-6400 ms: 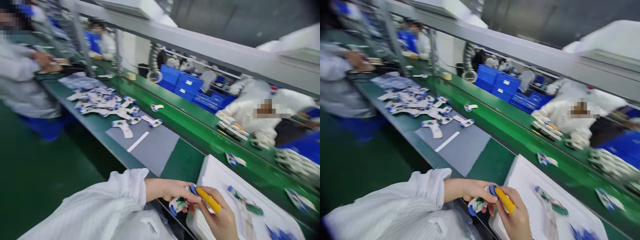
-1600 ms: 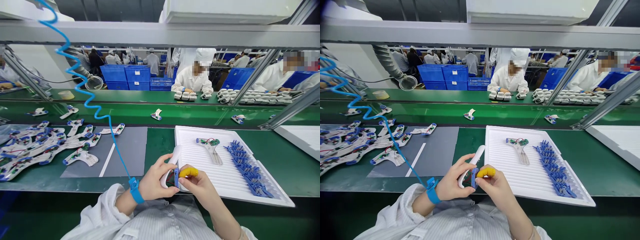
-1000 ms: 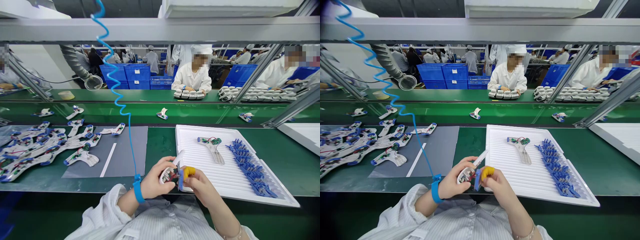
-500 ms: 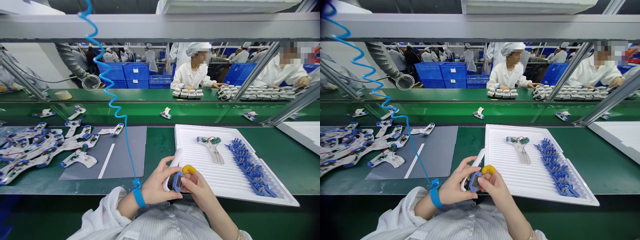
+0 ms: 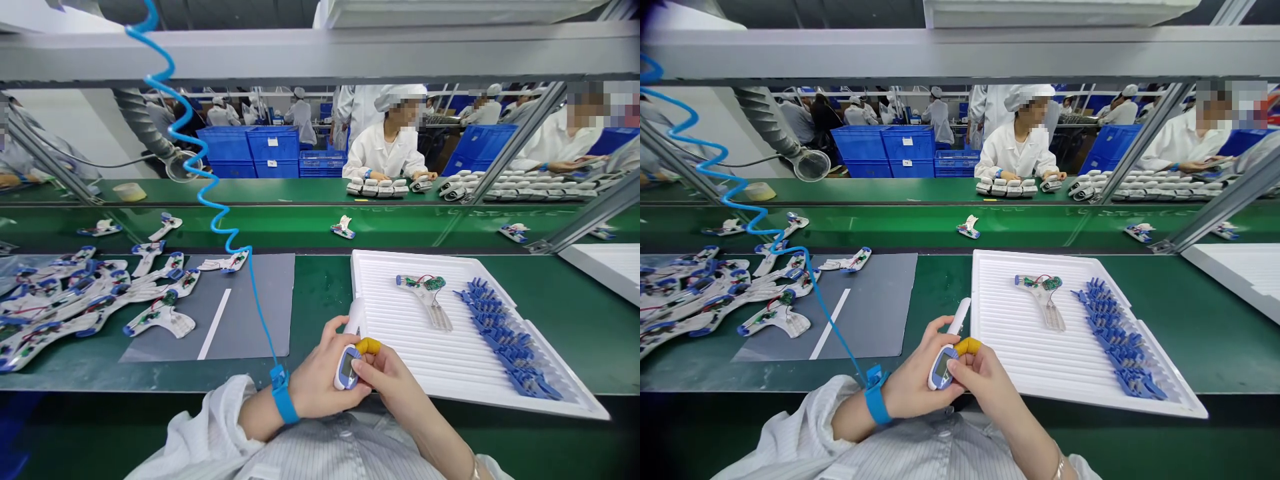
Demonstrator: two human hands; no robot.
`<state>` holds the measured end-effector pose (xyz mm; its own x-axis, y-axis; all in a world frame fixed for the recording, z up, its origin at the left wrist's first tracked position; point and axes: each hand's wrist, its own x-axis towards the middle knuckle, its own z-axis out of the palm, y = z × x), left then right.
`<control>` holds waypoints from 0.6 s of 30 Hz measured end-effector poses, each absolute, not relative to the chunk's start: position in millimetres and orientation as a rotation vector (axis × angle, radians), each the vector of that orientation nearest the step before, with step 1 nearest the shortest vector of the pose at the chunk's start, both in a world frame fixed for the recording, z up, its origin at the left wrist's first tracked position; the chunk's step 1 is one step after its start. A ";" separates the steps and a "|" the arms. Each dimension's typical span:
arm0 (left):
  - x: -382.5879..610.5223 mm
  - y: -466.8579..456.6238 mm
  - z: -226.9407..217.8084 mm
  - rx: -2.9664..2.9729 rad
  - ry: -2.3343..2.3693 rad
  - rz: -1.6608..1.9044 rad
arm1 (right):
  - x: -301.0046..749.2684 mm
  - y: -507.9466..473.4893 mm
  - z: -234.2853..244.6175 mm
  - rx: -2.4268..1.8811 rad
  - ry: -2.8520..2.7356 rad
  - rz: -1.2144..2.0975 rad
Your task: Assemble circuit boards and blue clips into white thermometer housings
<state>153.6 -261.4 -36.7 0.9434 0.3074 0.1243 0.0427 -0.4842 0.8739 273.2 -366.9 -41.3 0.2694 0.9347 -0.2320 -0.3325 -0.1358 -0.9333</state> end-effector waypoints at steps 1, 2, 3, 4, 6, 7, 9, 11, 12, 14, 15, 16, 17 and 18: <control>154.0 -260.3 -34.3 2.106 0.254 0.308 | 273.8 -365.7 -40.4 -1.246 -0.665 1.252; 154.6 -258.4 -31.7 2.153 0.256 0.297 | 274.6 -364.5 -39.1 -1.258 -0.676 1.264; 155.6 -255.7 -29.2 2.196 0.253 0.288 | 275.5 -363.2 -37.3 -1.273 -0.691 1.269; 157.0 -252.1 -27.2 2.225 0.247 0.284 | 276.7 -361.7 -35.0 -1.291 -0.711 1.267; 161.7 -242.3 -25.9 2.179 0.248 0.291 | 281.8 -356.3 -29.4 -1.338 -0.770 1.242; 165.2 -236.3 -27.2 2.121 0.256 0.304 | 286.9 -351.2 -26.2 -1.368 -0.812 1.228; 174.5 -223.4 -34.6 1.989 0.291 0.347 | 305.3 -333.3 -19.3 -1.444 -0.928 1.212; 185.8 -211.9 -47.4 1.892 0.385 0.392 | 336.5 -303.6 -11.4 -1.548 -1.061 1.142; 191.4 -207.4 -55.1 1.860 0.457 0.411 | 356.3 -285.0 -7.2 -1.608 -1.119 1.069; 200.5 -201.1 -71.6 1.785 0.622 0.435 | 400.0 -245.2 1.5 -1.721 -1.190 0.847; 203.3 -198.9 -79.7 1.761 0.693 0.445 | 421.7 -226.0 5.5 -1.767 -1.215 0.749; 204.9 -197.0 -87.3 1.749 0.749 0.458 | 441.9 -208.7 9.0 -1.806 -1.241 0.662; 205.3 -194.8 -94.2 1.749 0.797 0.475 | 459.8 -193.6 11.7 -1.838 -1.267 0.593; 204.6 -192.1 -99.9 1.757 0.844 0.498 | 475.0 -181.1 13.7 -1.866 -1.297 0.539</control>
